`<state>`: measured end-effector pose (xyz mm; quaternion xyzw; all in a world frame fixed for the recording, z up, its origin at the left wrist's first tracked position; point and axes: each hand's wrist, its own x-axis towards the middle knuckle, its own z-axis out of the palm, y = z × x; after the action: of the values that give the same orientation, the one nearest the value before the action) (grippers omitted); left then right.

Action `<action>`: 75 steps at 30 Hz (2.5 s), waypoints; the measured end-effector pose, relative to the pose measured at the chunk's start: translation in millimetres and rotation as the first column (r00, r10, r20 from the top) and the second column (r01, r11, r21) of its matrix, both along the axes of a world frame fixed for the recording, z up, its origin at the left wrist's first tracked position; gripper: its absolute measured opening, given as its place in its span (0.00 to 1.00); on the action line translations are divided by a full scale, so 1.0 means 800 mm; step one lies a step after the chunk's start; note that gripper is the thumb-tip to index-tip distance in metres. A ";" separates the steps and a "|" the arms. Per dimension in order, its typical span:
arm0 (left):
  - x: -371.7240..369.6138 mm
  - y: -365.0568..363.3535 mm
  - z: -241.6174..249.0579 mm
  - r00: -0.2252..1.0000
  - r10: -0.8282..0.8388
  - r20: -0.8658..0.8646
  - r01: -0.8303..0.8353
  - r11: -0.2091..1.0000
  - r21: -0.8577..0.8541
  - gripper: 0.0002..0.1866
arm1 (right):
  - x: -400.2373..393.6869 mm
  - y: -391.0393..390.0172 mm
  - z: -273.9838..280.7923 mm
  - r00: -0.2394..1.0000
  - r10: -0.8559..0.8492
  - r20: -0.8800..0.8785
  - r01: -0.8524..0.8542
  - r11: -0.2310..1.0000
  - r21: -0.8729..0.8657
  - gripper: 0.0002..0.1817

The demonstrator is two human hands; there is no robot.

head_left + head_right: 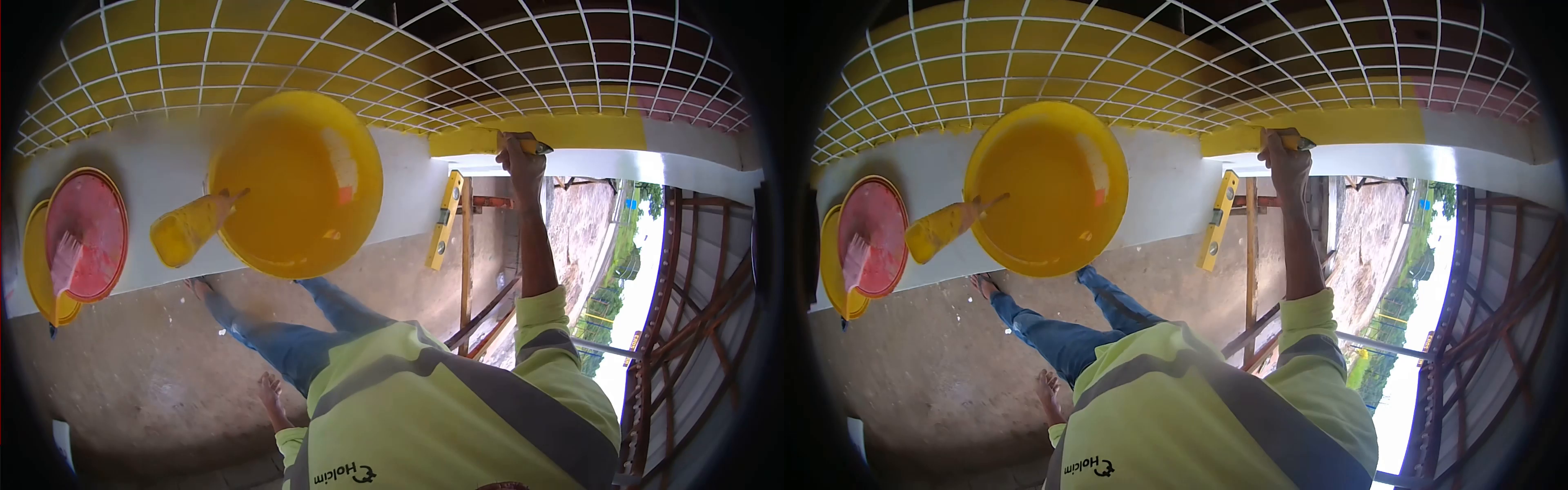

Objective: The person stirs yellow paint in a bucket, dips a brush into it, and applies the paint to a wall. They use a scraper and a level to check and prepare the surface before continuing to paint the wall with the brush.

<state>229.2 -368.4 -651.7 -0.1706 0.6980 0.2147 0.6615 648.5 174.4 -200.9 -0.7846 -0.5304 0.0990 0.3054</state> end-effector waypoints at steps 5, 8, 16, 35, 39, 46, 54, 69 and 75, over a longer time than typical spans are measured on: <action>0.001 0.021 -0.008 1.000 -0.017 0.004 0.017 0.999 0.039 0.23 | 0.026 -0.001 -0.037 0.950 0.174 0.260 -0.185 0.983 0.018 0.09; -0.003 0.035 0.003 0.999 -0.028 -0.016 0.029 0.999 0.044 0.22 | 0.027 0.003 -0.052 0.939 0.111 0.324 -0.135 0.989 0.053 0.09; -0.006 0.030 0.017 0.998 -0.060 0.011 0.060 0.998 0.003 0.21 | 0.001 -0.015 -0.018 0.935 0.054 0.351 -0.127 0.974 0.190 0.09; -0.003 0.034 0.011 1.000 0.014 -0.015 -0.014 0.999 0.035 0.22 | 0.017 -0.002 -0.001 0.874 -0.014 0.487 -0.132 0.955 0.264 0.08; 0.001 0.037 0.008 1.000 -0.010 -0.005 0.010 0.999 0.051 0.23 | 0.015 -0.003 -0.002 0.899 0.018 0.437 -0.155 0.947 0.280 0.08; -0.007 0.034 -0.012 0.995 -0.103 0.004 0.102 0.989 0.104 0.23 | 0.015 -0.002 0.010 0.863 0.004 0.504 -0.137 0.964 0.227 0.10; -0.009 0.023 -0.018 0.998 -0.069 -0.005 0.069 0.993 0.091 0.24 | -0.002 -0.010 0.017 0.924 -0.018 0.381 -0.057 0.981 0.187 0.08; -0.020 0.017 -0.017 0.999 -0.035 -0.007 0.035 0.994 0.103 0.21 | 0.034 -0.004 -0.051 0.899 0.112 0.423 -0.141 0.989 0.038 0.06; -0.013 0.032 -0.009 0.998 -0.064 0.010 0.062 0.994 0.092 0.21 | -0.033 -0.030 0.011 0.940 0.090 0.329 -0.121 0.990 0.075 0.07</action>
<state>218.4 -342.4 -658.8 -0.1194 0.6883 0.2243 0.6795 622.4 150.7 -191.8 -0.7454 -0.6188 -0.0402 0.2448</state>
